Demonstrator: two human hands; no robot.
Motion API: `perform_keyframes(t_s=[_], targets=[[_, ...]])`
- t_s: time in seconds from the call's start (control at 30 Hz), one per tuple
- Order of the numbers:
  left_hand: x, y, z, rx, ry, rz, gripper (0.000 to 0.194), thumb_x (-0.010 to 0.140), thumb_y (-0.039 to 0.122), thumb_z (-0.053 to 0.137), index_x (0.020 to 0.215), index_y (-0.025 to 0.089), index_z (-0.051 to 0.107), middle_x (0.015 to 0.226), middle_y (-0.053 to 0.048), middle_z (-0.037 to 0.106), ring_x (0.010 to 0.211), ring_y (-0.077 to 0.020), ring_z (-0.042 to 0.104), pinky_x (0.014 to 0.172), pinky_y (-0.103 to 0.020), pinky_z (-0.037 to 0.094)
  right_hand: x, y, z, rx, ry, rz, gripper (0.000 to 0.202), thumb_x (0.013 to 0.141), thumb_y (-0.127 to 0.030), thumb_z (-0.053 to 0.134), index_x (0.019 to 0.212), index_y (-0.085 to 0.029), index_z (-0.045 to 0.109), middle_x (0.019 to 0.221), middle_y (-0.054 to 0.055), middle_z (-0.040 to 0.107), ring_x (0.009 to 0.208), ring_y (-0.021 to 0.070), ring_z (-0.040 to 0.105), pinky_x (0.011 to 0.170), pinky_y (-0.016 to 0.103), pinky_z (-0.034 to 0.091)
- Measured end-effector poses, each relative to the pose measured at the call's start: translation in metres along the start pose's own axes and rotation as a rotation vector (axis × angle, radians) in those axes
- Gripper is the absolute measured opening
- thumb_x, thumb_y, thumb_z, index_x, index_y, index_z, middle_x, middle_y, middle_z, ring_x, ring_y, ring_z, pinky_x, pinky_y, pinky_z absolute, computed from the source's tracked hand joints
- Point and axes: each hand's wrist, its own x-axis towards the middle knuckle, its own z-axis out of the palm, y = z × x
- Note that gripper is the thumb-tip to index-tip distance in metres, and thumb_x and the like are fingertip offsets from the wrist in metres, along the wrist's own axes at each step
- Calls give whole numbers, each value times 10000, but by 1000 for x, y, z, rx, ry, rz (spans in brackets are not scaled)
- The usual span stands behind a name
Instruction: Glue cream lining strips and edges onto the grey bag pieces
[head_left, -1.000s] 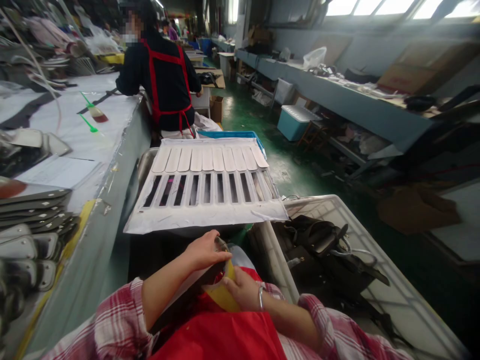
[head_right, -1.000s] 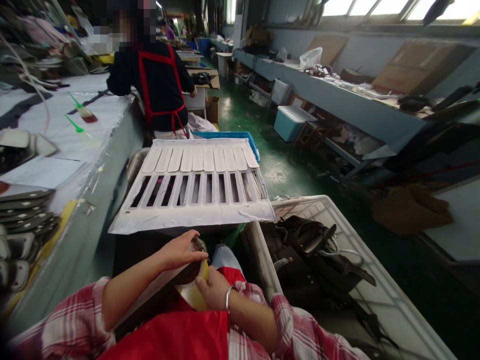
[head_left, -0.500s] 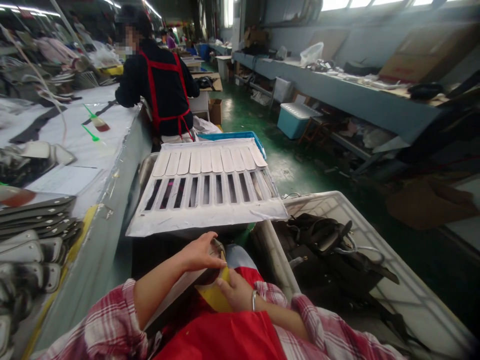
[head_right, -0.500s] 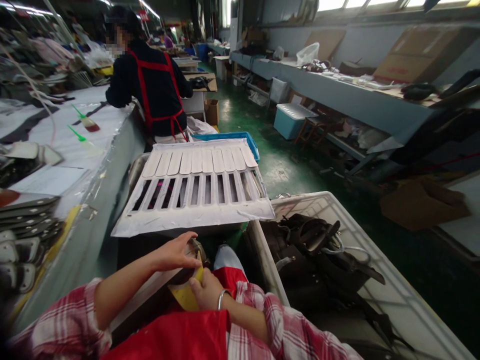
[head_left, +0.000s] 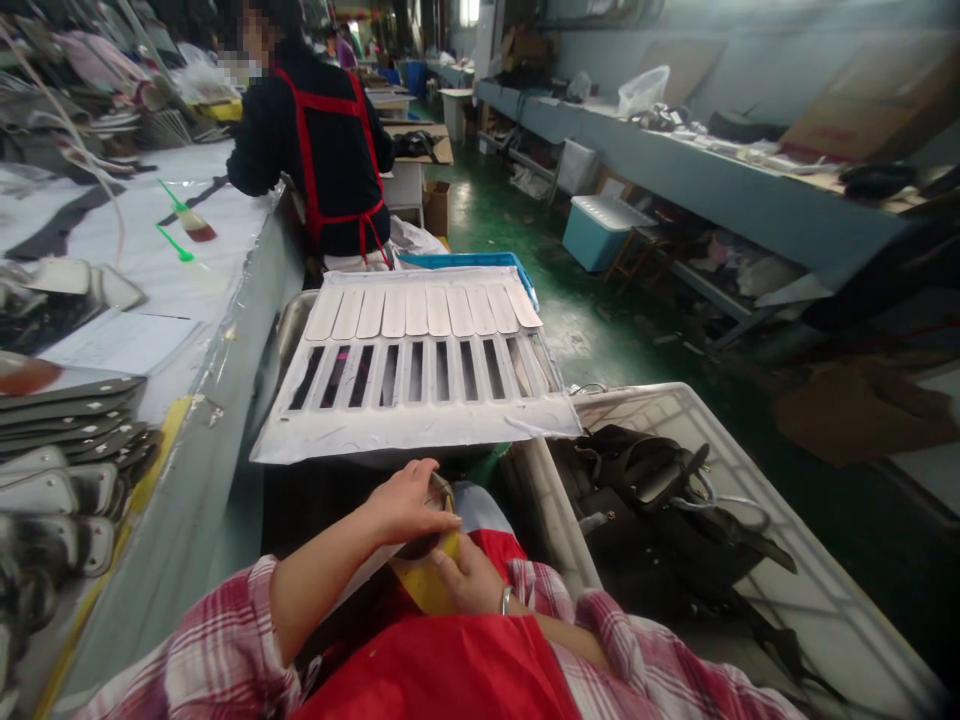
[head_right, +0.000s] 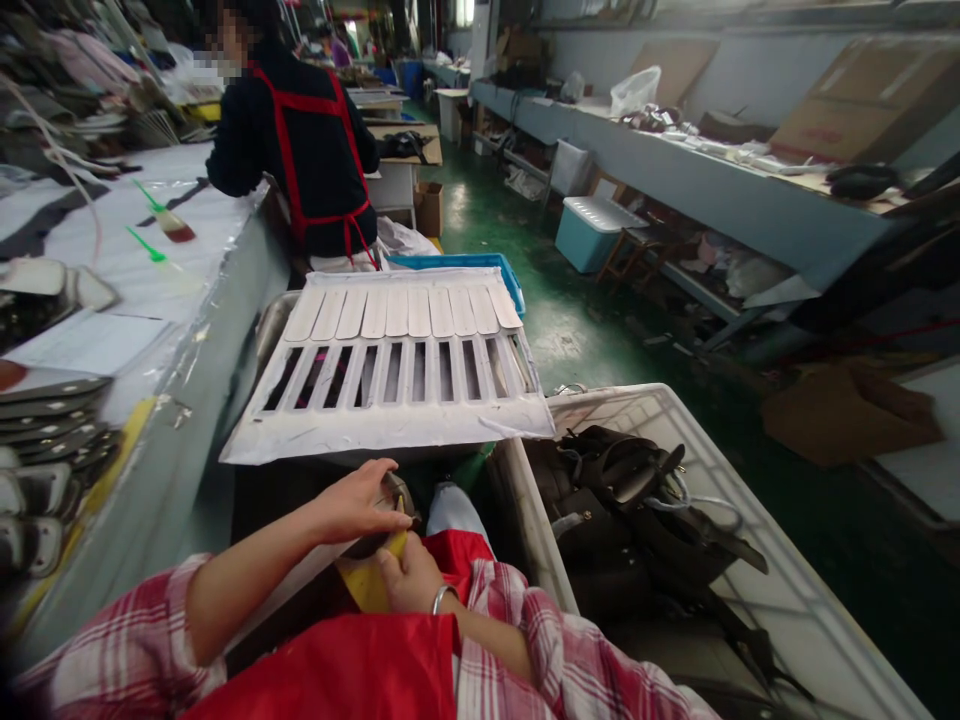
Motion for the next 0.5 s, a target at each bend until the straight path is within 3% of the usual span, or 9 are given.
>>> perform_keyframes(t_s=[0.17, 0.37, 0.5], targets=[[-4, 3, 1, 1, -9, 23, 855, 566, 640, 619, 1237, 150, 420, 1216, -137, 494, 1074, -313, 505, 915, -369, 391, -8, -6, -4, -5, -66, 59, 265, 744, -359, 470, 908, -152, 494, 874, 118, 624, 813, 265, 600, 705, 363, 455], [-3, -1, -3, -5, 0, 23, 820, 543, 625, 647, 1201, 183, 438, 1147, -110, 522, 1018, -293, 534, 877, -349, 414, -4, -8, 6, -5, 20, 18, 299, 753, -336, 454, 970, -134, 494, 961, 128, 607, 892, 249, 578, 777, 365, 446], [-6, 1, 0, -7, -14, 36, 822, 537, 648, 636, 1191, 190, 441, 1128, -102, 523, 1004, -293, 538, 861, -351, 423, -10, -3, 4, -42, -5, 29, 282, 745, -360, 466, 940, -157, 491, 938, 129, 609, 876, 263, 593, 759, 355, 450]])
